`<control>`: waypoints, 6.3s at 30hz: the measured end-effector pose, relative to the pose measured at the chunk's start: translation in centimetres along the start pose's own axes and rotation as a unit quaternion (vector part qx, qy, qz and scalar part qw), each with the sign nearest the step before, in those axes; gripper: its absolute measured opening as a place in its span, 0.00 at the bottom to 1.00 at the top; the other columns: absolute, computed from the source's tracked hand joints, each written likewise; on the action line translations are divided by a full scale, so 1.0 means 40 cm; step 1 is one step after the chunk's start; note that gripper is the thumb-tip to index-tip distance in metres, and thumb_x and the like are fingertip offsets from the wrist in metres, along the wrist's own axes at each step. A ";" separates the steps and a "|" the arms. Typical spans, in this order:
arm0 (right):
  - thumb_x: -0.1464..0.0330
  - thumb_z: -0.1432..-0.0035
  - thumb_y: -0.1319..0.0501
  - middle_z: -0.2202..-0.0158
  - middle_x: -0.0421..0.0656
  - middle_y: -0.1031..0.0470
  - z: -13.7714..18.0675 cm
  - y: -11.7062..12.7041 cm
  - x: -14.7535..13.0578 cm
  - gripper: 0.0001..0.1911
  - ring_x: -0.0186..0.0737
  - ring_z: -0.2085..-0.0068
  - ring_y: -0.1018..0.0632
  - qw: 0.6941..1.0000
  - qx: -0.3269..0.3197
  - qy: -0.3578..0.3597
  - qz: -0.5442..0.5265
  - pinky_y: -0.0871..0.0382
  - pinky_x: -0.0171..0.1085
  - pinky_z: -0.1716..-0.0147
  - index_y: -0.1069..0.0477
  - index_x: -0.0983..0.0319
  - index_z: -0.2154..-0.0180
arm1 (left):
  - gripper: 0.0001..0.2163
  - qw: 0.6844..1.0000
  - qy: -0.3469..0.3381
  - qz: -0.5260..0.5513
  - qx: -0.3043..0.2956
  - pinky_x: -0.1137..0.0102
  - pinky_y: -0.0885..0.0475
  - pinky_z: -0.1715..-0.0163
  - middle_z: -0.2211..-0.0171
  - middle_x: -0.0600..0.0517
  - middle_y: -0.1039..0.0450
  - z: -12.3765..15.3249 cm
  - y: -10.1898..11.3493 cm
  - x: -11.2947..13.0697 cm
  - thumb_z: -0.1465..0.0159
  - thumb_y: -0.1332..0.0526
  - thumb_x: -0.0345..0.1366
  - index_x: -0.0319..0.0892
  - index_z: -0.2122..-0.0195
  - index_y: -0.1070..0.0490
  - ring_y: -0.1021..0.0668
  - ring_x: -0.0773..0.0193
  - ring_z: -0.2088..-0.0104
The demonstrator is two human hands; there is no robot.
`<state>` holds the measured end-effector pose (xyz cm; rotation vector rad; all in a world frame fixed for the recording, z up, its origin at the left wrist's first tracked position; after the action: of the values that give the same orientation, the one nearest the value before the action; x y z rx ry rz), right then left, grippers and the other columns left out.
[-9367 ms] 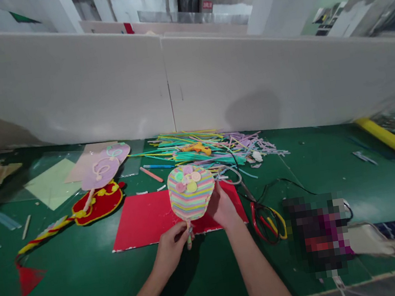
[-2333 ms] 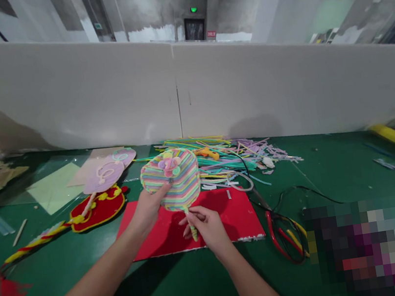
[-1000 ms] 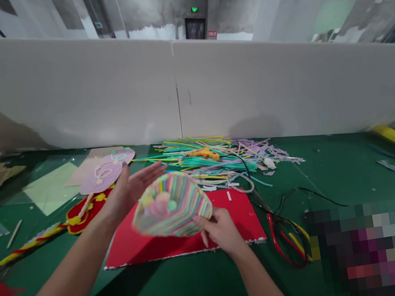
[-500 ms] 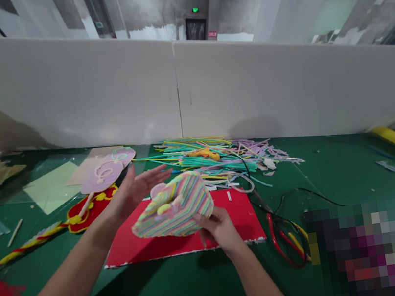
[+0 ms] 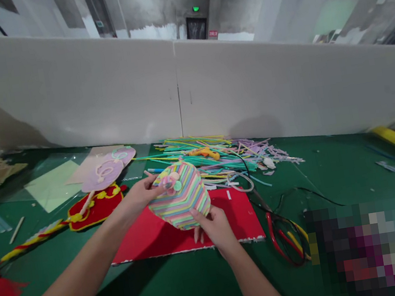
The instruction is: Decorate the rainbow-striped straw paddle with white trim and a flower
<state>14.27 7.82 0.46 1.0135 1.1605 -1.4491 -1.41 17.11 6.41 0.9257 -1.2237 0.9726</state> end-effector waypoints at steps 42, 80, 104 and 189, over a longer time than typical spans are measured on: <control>0.68 0.37 0.52 0.52 0.46 0.25 -0.133 0.062 -0.078 0.17 0.41 0.50 0.27 0.775 0.083 0.242 0.578 0.34 0.41 0.49 0.28 0.61 0.54 | 0.28 0.741 -0.230 -0.631 -0.007 0.48 0.48 0.41 0.37 0.40 0.49 0.145 -0.087 -0.162 0.36 0.52 0.50 0.38 0.39 0.45 0.45 0.48 0.37; 0.66 0.37 0.49 0.56 0.50 0.26 -0.276 0.175 -0.191 0.14 0.45 0.52 0.28 0.688 0.191 0.309 0.628 0.38 0.41 0.52 0.30 0.64 0.57 | 0.15 0.685 -0.301 -0.660 0.067 0.55 0.45 0.42 0.46 0.49 0.31 0.203 -0.147 -0.148 0.35 0.48 0.39 0.44 0.50 0.30 0.32 0.55 0.45; 0.57 0.44 0.46 0.65 0.47 0.21 -0.404 0.409 -0.320 0.21 0.42 0.65 0.23 0.746 0.274 0.172 0.582 0.33 0.36 0.65 0.24 0.66 0.61 | 0.16 0.697 -0.285 -0.658 0.022 0.55 0.41 0.44 0.45 0.48 0.32 0.194 -0.145 -0.147 0.33 0.52 0.37 0.44 0.47 0.33 0.31 0.54 0.45; 0.69 0.57 0.37 0.76 0.43 0.22 -0.236 0.255 -0.185 0.06 0.38 0.72 0.25 0.785 -0.173 -0.053 0.592 0.37 0.33 0.72 0.22 0.64 0.75 | 0.08 0.972 0.009 -0.224 -0.064 0.72 0.28 0.71 0.74 0.52 0.23 -0.046 0.005 -0.053 0.49 0.40 0.37 0.39 0.71 0.27 0.22 0.64 0.72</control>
<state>25.87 17.83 4.13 1.0460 0.4340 -0.2491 -1.20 18.72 4.08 1.0302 -0.9884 0.5350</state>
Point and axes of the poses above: each hand's wrist, its own z-axis away from the middle knuckle, its own y-axis out of the back of the hand, x = y × z, the point moved 9 cm from there along -z, towards the middle knuckle
